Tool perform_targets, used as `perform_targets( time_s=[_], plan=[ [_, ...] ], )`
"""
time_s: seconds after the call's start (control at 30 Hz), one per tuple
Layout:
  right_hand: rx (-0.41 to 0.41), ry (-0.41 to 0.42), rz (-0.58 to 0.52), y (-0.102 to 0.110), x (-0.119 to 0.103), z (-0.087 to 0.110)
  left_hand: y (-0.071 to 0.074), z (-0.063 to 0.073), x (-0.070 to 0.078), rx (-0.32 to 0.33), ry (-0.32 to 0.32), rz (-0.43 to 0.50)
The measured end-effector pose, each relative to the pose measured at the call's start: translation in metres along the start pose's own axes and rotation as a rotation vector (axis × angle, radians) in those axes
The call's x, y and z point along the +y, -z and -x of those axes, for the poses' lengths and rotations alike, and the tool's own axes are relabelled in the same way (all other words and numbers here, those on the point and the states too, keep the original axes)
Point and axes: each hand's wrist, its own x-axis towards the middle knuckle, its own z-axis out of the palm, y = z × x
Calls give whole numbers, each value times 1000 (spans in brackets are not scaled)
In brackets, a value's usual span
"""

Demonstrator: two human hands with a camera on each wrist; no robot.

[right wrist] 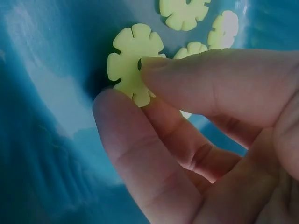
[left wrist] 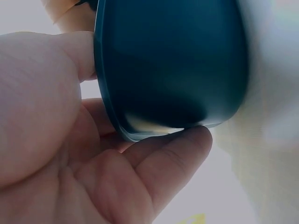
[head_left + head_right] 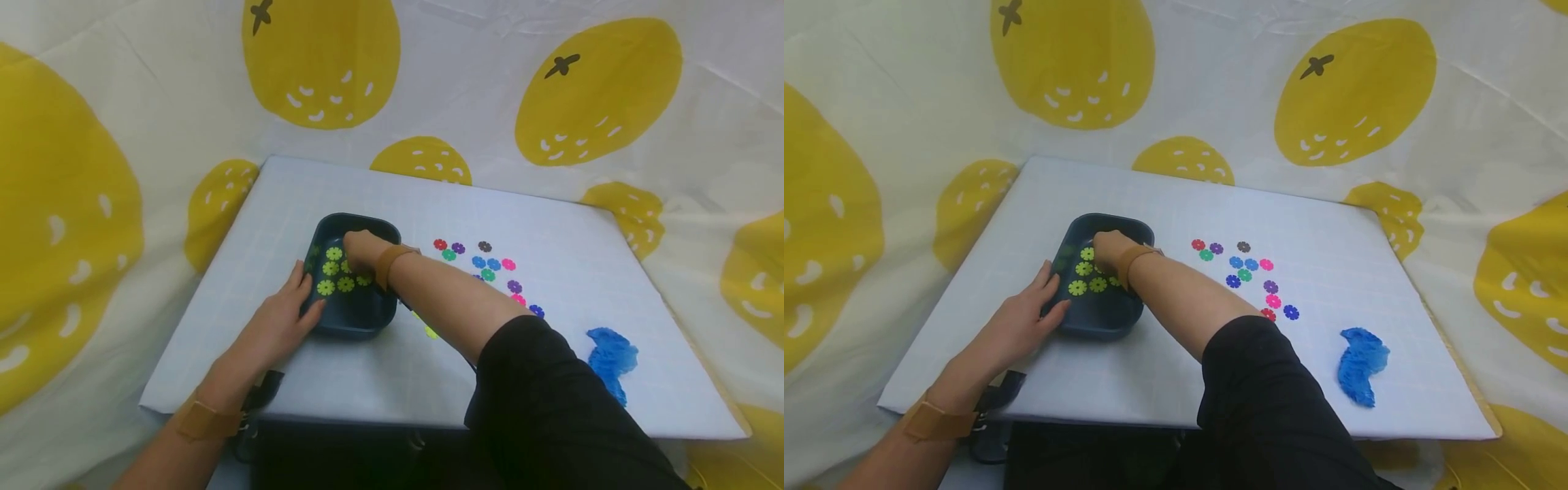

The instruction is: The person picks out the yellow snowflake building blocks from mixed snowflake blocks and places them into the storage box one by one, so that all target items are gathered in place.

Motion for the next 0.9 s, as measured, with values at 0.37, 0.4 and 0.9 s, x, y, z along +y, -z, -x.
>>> perform_targets(
  time_s=[0.37, 0.4, 0.9],
  plan=[
    [40, 20, 60, -3, -4, 5, 1, -1, 1, -7, -5, 6],
    [40, 21, 68, -3, -4, 5, 1, -1, 1, -8, -4, 7],
    [142, 127, 100, -8, 2, 8, 2, 1, 2, -6, 0, 10]
  ],
)
